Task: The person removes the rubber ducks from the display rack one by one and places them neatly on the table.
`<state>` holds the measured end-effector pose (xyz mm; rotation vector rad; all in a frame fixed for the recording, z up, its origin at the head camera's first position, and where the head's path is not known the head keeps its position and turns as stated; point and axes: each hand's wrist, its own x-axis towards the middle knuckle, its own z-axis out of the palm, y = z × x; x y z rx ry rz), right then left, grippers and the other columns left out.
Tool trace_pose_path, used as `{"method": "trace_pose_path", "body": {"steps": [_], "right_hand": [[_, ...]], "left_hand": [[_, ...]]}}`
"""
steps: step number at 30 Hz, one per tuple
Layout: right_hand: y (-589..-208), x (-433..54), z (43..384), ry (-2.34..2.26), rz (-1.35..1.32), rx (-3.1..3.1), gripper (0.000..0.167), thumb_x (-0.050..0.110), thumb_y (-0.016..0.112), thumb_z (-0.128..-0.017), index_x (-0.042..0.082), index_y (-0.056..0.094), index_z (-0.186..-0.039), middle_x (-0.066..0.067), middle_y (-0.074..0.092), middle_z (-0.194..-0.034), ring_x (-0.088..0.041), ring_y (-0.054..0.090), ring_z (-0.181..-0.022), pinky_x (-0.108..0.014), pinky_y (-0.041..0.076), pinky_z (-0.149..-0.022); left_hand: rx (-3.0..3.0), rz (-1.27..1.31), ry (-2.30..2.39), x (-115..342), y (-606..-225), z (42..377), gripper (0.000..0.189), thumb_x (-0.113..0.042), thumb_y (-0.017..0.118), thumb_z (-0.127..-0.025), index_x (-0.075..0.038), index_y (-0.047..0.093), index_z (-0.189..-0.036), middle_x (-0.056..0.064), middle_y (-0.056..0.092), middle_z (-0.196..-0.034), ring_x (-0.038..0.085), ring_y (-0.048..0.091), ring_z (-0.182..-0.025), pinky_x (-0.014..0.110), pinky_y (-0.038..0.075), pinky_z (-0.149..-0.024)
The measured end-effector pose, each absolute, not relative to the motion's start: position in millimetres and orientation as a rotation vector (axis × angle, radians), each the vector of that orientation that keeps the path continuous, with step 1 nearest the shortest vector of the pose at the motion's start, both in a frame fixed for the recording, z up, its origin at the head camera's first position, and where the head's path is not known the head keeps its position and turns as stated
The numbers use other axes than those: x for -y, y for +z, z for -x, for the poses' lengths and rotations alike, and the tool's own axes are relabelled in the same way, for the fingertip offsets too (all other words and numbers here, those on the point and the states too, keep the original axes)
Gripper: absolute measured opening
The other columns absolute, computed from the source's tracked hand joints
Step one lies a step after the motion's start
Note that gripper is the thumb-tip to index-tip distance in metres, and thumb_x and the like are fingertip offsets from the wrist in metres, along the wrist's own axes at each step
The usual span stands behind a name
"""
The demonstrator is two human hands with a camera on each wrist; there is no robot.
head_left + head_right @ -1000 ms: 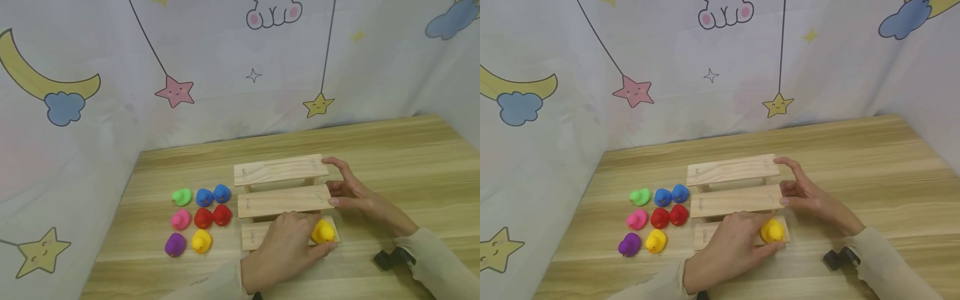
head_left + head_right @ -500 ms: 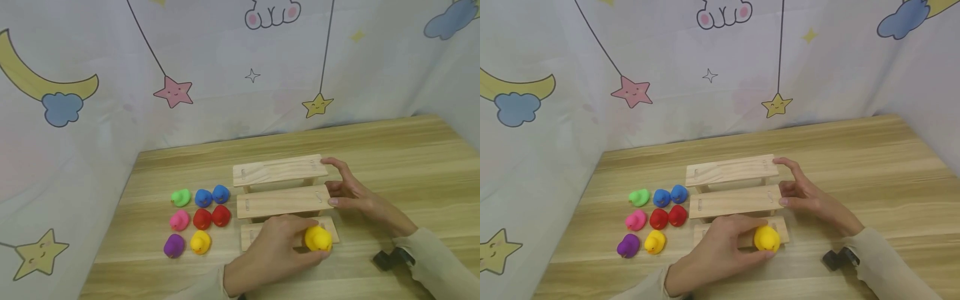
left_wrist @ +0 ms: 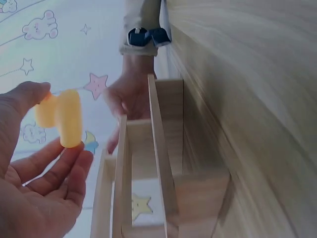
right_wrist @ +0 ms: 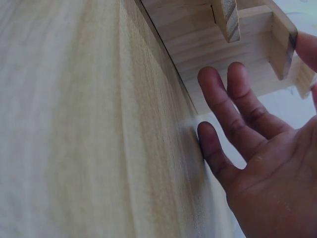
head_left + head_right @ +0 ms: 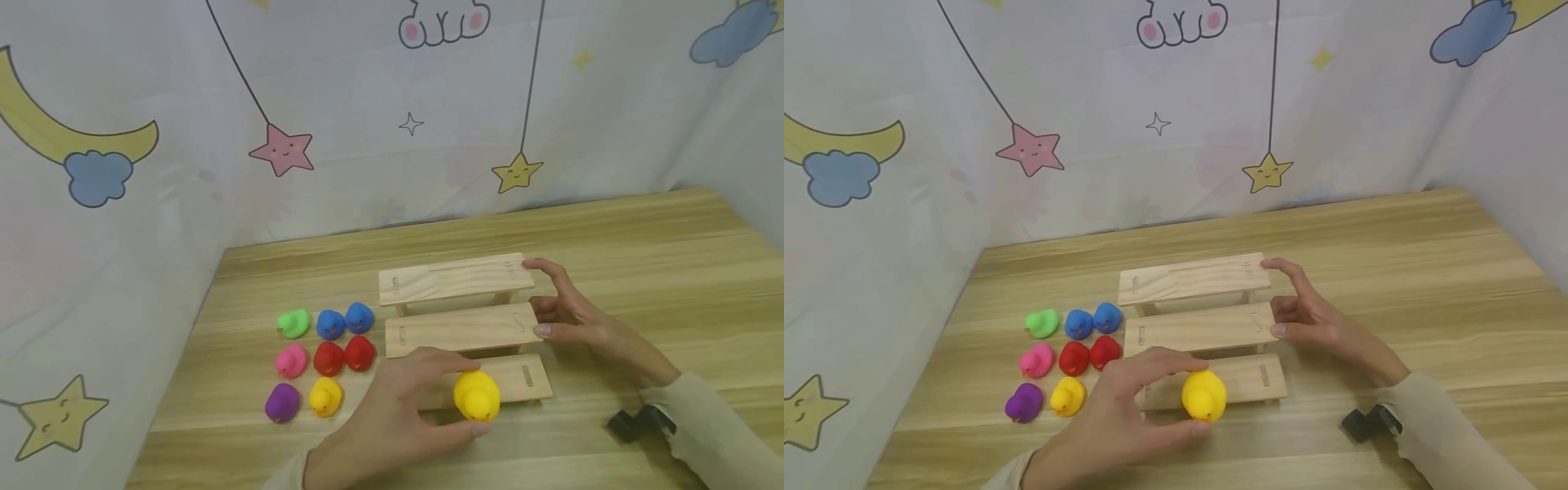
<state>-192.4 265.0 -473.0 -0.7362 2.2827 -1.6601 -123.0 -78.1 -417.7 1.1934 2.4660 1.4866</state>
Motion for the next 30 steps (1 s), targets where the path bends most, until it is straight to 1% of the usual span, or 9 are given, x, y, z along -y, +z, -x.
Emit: {"method": "trace_pose_path", "body": {"steps": [5, 7, 11, 13, 15, 17, 22, 24, 30], "right_hand": [[-475, -265, 195, -1.729, 0.781, -2.169, 0.090, -0.001, 0.054, -0.101, 0.024, 0.002, -0.170, -0.018, 0.041, -0.159, -0.024, 0.069, -0.124, -0.029, 0.056, -0.100], [-476, -265, 196, -1.747, 0.802, -2.139, 0.090, -0.003, 0.053, -0.101, 0.023, 0.002, -0.170, -0.010, 0.046, -0.156, -0.018, 0.070, -0.122, -0.028, 0.056, -0.099], [-478, -264, 197, -1.776, 0.847, -2.058, 0.090, -0.005, 0.049, -0.101, 0.023, -0.001, -0.169, -0.009, 0.063, -0.143, -0.023, 0.073, -0.118, -0.031, 0.058, -0.098], [-479, -264, 198, -1.787, 0.857, -2.013, 0.090, -0.006, 0.048, -0.100, 0.023, -0.003, -0.169, -0.017, 0.071, -0.131, -0.026, 0.075, -0.115, -0.034, 0.060, -0.097], [-479, -263, 199, -1.790, 0.861, -2.001, 0.091, -0.006, 0.047, -0.100, 0.024, -0.004, -0.169, -0.019, 0.071, -0.130, -0.027, 0.075, -0.115, -0.034, 0.061, -0.097], [-478, -263, 197, -1.764, 0.819, -2.071, 0.091, -0.004, 0.051, -0.100, 0.025, -0.001, -0.169, -0.012, 0.058, -0.151, -0.022, 0.071, -0.120, -0.031, 0.058, -0.098], [-478, -265, 198, -1.782, 0.856, -2.074, 0.092, -0.007, 0.051, -0.099, 0.026, 0.001, -0.169, -0.005, 0.062, -0.147, -0.020, 0.072, -0.118, -0.030, 0.058, -0.097], [-479, -266, 201, -1.815, 0.905, -1.999, 0.092, -0.010, 0.047, -0.097, 0.025, 0.000, -0.168, -0.011, 0.074, -0.126, -0.024, 0.075, -0.112, -0.032, 0.060, -0.095], [-479, -265, 201, -1.807, 0.872, -1.983, 0.092, -0.008, 0.047, -0.099, 0.025, -0.003, -0.169, -0.014, 0.073, -0.129, -0.027, 0.075, -0.114, -0.033, 0.060, -0.097]], "left_hand": [[-2.501, -1.188, 1.576, 106, -417, 122, 0.054, -0.024, 0.093, -0.085, -0.025, 0.072, -0.135, -0.009, 0.077, -0.129, 0.008, 0.071, -0.120, 0.035, 0.062, -0.103], [-2.551, -1.160, 1.577, 118, -416, 122, 0.054, -0.023, 0.094, -0.084, -0.024, 0.072, -0.134, -0.008, 0.078, -0.127, 0.010, 0.072, -0.118, 0.035, 0.062, -0.103], [-2.671, -1.008, 1.519, 140, -416, 118, 0.054, -0.028, 0.096, -0.083, -0.027, 0.073, -0.132, -0.012, 0.078, -0.126, 0.008, 0.071, -0.117, 0.031, 0.060, -0.104], [-2.702, -0.942, 1.499, 149, -418, 117, 0.053, -0.029, 0.096, -0.083, -0.028, 0.074, -0.132, -0.013, 0.078, -0.125, 0.008, 0.071, -0.117, 0.029, 0.058, -0.105], [-2.723, -0.905, 1.482, 158, -420, 116, 0.053, -0.029, 0.095, -0.083, -0.027, 0.074, -0.131, -0.013, 0.078, -0.125, 0.007, 0.070, -0.117, 0.026, 0.057, -0.105], [-2.744, -0.886, 1.453, 165, -422, 116, 0.053, -0.029, 0.096, -0.083, -0.026, 0.074, -0.131, -0.014, 0.077, -0.126, 0.007, 0.070, -0.117, 0.024, 0.057, -0.105], [-2.818, -0.879, 1.349, 179, -429, 119, 0.055, -0.027, 0.097, -0.081, -0.024, 0.074, -0.131, -0.015, 0.077, -0.128, 0.006, 0.072, -0.116, 0.024, 0.058, -0.103], [-2.847, -0.898, 1.321, 183, -430, 120, 0.055, -0.025, 0.097, -0.080, -0.024, 0.075, -0.130, -0.014, 0.078, -0.127, 0.007, 0.073, -0.114, 0.025, 0.059, -0.102], [-2.902, -0.943, 1.245, 192, -435, 119, 0.052, -0.023, 0.097, -0.080, -0.030, 0.074, -0.126, -0.016, 0.078, -0.122, 0.005, 0.072, -0.109, 0.026, 0.061, -0.098]]}}
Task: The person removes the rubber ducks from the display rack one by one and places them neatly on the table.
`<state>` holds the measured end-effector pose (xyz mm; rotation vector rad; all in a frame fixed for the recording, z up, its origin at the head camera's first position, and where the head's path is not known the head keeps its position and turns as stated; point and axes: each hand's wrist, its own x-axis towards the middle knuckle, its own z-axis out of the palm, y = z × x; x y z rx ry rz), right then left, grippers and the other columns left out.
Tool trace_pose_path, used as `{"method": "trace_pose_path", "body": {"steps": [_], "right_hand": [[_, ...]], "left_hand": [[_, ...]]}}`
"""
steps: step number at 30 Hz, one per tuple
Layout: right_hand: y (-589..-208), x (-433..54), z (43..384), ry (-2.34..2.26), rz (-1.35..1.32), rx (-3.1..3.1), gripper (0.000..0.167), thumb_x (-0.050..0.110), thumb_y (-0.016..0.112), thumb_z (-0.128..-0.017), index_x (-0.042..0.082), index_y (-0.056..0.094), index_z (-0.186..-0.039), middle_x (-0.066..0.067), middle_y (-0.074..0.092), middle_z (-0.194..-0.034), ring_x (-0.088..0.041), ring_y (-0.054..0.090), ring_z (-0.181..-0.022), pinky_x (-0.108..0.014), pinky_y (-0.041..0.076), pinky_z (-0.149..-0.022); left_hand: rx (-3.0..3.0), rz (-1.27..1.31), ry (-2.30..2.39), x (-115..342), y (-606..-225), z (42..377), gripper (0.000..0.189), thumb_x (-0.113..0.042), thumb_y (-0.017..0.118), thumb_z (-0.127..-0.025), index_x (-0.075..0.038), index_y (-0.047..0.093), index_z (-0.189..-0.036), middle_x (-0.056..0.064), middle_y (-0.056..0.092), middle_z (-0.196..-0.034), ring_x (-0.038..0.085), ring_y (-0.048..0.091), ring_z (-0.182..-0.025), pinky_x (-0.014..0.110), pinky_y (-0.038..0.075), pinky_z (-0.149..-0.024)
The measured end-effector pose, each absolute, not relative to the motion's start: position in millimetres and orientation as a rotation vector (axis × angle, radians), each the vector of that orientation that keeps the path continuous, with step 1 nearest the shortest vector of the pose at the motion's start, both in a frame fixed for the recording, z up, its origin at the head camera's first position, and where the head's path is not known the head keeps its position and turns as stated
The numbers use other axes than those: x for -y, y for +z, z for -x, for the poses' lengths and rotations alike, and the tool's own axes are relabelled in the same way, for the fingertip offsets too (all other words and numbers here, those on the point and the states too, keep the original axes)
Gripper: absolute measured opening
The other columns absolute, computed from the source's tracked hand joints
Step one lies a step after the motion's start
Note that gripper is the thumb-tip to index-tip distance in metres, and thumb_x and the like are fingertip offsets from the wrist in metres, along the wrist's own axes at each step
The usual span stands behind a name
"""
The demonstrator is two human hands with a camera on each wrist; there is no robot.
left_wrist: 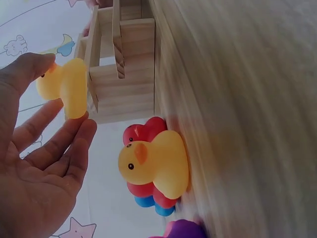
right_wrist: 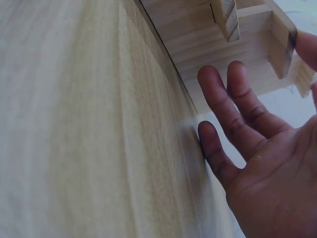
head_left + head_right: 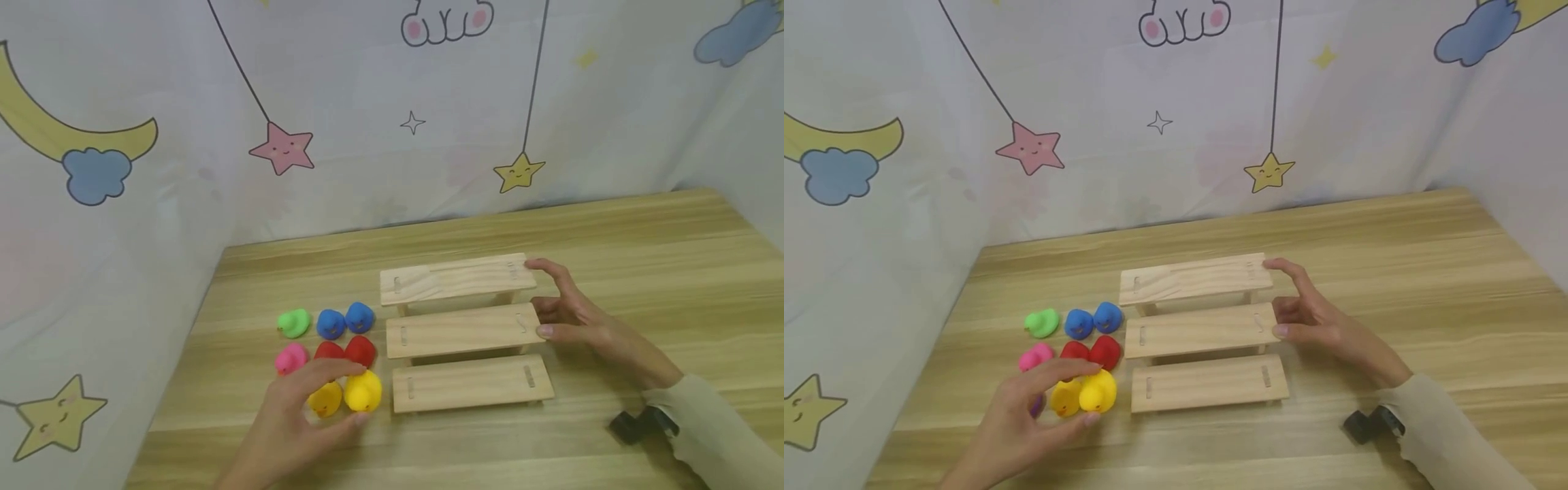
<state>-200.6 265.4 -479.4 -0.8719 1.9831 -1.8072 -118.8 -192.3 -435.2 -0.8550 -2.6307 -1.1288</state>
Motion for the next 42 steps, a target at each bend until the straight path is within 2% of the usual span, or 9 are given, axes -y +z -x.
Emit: {"method": "trace_pose_path", "body": {"steps": [5, 8, 10, 12, 16, 20, 23, 35, 42], "right_hand": [[-479, -265, 199, -1.796, 0.846, -2.000, 0.092, -0.008, 0.047, -0.100, 0.024, -0.004, -0.169, -0.021, 0.067, -0.136, -0.027, 0.074, -0.117, -0.035, 0.060, -0.098], [-478, -265, 196, -1.758, 0.785, -2.090, 0.091, -0.003, 0.052, -0.102, 0.025, -0.001, -0.170, -0.011, 0.042, -0.160, -0.021, 0.068, -0.125, -0.031, 0.056, -0.099], [-477, -265, 194, -1.740, 0.744, -2.135, 0.091, -0.001, 0.055, -0.102, 0.026, 0.001, -0.170, -0.007, 0.027, -0.166, -0.018, 0.064, -0.129, -0.030, 0.055, -0.099], [-476, -265, 194, -1.738, 0.728, -2.144, 0.091, 0.000, 0.055, -0.102, 0.027, 0.002, -0.170, -0.007, 0.021, -0.166, -0.017, 0.063, -0.130, -0.029, 0.054, -0.099], [-479, -265, 197, -1.794, 0.805, -2.043, 0.091, -0.006, 0.051, -0.101, 0.023, -0.001, -0.170, -0.021, 0.043, -0.151, -0.023, 0.070, -0.123, -0.033, 0.058, -0.099], [-482, -266, 200, -1.812, 0.871, -1.996, 0.092, -0.010, 0.048, -0.099, 0.022, -0.004, -0.169, -0.015, 0.066, -0.136, -0.025, 0.074, -0.116, -0.033, 0.060, -0.098], [-482, -267, 201, -1.809, 0.875, -1.994, 0.094, -0.010, 0.049, -0.099, 0.023, -0.004, -0.169, -0.012, 0.074, -0.127, -0.025, 0.076, -0.113, -0.032, 0.061, -0.097], [-480, -266, 200, -1.804, 0.864, -2.003, 0.093, -0.008, 0.049, -0.099, 0.023, -0.004, -0.169, -0.013, 0.072, -0.131, -0.025, 0.075, -0.115, -0.032, 0.061, -0.097], [-481, -265, 202, -1.813, 0.881, -1.985, 0.093, -0.009, 0.048, -0.099, 0.022, -0.005, -0.169, -0.015, 0.073, -0.129, -0.026, 0.076, -0.114, -0.034, 0.061, -0.098]], "left_hand": [[2.625, 0.889, -1.093, 197, -439, 119, 0.046, -0.020, 0.097, -0.080, -0.031, 0.075, -0.119, -0.016, 0.079, -0.116, 0.005, 0.070, -0.103, 0.025, 0.061, -0.094], [2.663, 0.884, -1.052, 198, -440, 119, 0.047, -0.020, 0.097, -0.080, -0.032, 0.075, -0.120, -0.018, 0.078, -0.116, 0.005, 0.069, -0.105, 0.025, 0.061, -0.093], [2.691, 0.873, -1.014, 199, -441, 119, 0.046, -0.022, 0.096, -0.081, -0.034, 0.075, -0.120, -0.018, 0.077, -0.120, 0.005, 0.069, -0.109, 0.028, 0.061, -0.096], [2.697, 0.876, -0.991, 200, -443, 119, 0.046, -0.023, 0.096, -0.081, -0.034, 0.076, -0.120, -0.015, 0.077, -0.124, 0.007, 0.068, -0.113, 0.029, 0.061, -0.097], [2.655, 0.904, -0.972, 202, -448, 120, 0.045, -0.021, 0.097, -0.079, -0.034, 0.077, -0.118, -0.010, 0.074, -0.127, 0.010, 0.068, -0.116, 0.026, 0.060, -0.099], [2.652, 0.889, -0.930, 203, -450, 120, 0.046, -0.020, 0.098, -0.077, -0.032, 0.079, -0.116, -0.014, 0.073, -0.124, 0.008, 0.067, -0.112, 0.026, 0.060, -0.097], [2.702, 0.853, -0.881, 204, -451, 119, 0.044, -0.022, 0.098, -0.077, -0.033, 0.079, -0.115, -0.015, 0.073, -0.125, 0.007, 0.067, -0.113, 0.030, 0.062, -0.096], [2.865, 0.782, -0.776, 202, -451, 119, 0.037, -0.028, 0.094, -0.084, -0.033, 0.081, -0.117, -0.019, 0.075, -0.126, 0.005, 0.067, -0.115, 0.037, 0.062, -0.099], [2.867, 0.801, -0.721, 203, -453, 121, 0.038, -0.028, 0.094, -0.083, -0.027, 0.082, -0.118, -0.012, 0.079, -0.127, 0.010, 0.071, -0.115, 0.040, 0.062, -0.099]]}}
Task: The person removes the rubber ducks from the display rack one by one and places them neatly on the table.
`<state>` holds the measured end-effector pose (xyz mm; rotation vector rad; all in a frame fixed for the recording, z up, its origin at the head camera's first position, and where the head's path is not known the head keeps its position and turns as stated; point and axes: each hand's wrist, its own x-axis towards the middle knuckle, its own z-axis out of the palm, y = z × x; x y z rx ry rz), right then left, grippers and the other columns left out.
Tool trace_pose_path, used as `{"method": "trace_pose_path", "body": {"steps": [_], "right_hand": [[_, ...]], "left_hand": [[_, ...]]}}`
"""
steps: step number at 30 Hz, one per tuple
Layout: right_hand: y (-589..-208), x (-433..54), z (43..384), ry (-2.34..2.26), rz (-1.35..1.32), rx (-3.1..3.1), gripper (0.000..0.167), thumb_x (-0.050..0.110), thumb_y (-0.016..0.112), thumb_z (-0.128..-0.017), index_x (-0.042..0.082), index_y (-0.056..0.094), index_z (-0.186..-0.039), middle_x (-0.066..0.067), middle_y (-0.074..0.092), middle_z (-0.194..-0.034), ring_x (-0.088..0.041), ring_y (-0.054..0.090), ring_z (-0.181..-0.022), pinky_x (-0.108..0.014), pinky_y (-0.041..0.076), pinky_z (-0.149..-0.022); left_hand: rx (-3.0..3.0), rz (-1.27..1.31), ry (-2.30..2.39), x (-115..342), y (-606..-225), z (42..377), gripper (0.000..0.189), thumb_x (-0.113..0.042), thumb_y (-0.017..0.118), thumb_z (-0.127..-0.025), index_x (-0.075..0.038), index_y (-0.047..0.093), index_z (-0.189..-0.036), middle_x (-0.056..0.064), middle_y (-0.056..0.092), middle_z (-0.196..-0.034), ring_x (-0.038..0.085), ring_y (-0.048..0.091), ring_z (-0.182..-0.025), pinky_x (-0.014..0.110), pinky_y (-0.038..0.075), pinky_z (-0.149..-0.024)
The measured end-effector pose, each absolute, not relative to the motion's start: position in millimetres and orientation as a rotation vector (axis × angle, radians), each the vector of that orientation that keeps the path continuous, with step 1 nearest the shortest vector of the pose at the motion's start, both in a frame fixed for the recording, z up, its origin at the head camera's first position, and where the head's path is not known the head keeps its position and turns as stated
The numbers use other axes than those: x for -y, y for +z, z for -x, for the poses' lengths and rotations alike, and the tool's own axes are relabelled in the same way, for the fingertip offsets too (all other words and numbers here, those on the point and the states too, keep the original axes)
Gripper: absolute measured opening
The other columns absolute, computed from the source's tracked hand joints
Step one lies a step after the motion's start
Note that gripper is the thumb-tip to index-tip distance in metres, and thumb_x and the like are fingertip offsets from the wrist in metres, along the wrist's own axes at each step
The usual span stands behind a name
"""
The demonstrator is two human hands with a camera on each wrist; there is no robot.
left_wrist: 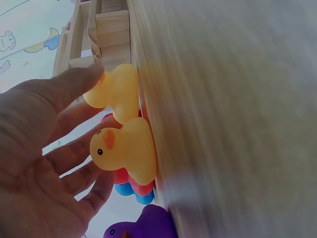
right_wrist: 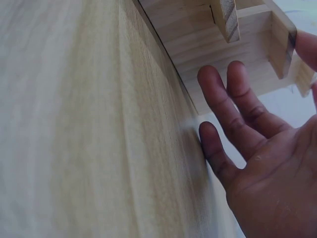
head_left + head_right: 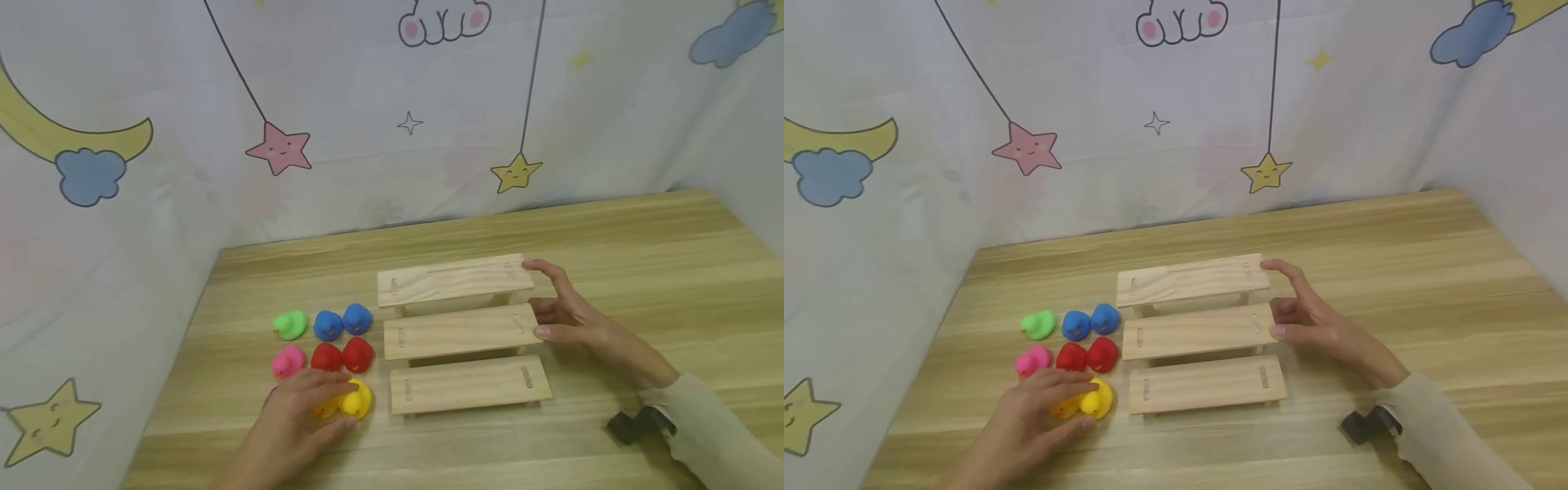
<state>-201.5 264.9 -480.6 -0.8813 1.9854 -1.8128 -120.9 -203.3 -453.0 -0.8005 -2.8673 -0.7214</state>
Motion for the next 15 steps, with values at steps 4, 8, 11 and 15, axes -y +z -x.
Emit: {"method": "trace_pose_path", "body": {"steps": [4, 8, 11, 15], "right_hand": [[-481.2, -265.7, 200.3, -1.809, 0.863, -1.996, 0.092, -0.008, 0.048, -0.100, 0.023, -0.005, -0.169, -0.016, 0.071, -0.133, -0.026, 0.075, -0.116, -0.034, 0.061, -0.097], [-481.5, -265.8, 200.7, -1.808, 0.862, -1.997, 0.092, -0.009, 0.047, -0.100, 0.025, -0.003, -0.169, -0.015, 0.072, -0.132, -0.026, 0.075, -0.115, -0.034, 0.060, -0.097], [-481.3, -266.1, 201.3, -1.802, 0.872, -2.004, 0.092, -0.009, 0.047, -0.099, 0.024, -0.003, -0.169, -0.015, 0.072, -0.131, -0.026, 0.075, -0.115, -0.033, 0.060, -0.097], [-479.9, -265.6, 200.9, -1.792, 0.864, -2.020, 0.092, -0.007, 0.049, -0.100, 0.023, -0.004, -0.169, -0.016, 0.071, -0.133, -0.027, 0.075, -0.116, -0.034, 0.061, -0.097]], "left_hand": [[2.918, 0.784, -0.696, 200.4, -452.6, 123.7, 0.037, -0.029, 0.093, -0.084, -0.027, 0.082, -0.119, -0.012, 0.079, -0.127, 0.011, 0.072, -0.116, 0.042, 0.063, -0.101], [2.913, 0.773, -0.674, 198.4, -452.8, 124.5, 0.037, -0.030, 0.094, -0.083, -0.028, 0.081, -0.118, -0.013, 0.080, -0.122, 0.012, 0.072, -0.115, 0.041, 0.062, -0.101], [2.864, 0.792, -0.675, 198.2, -453.8, 124.3, 0.037, -0.027, 0.094, -0.082, -0.026, 0.081, -0.118, -0.014, 0.081, -0.118, 0.012, 0.072, -0.113, 0.040, 0.062, -0.100], [2.831, 0.800, -0.678, 197.8, -455.6, 124.4, 0.039, -0.025, 0.095, -0.081, -0.027, 0.081, -0.117, -0.016, 0.081, -0.115, 0.010, 0.071, -0.110, 0.039, 0.062, -0.099]]}}
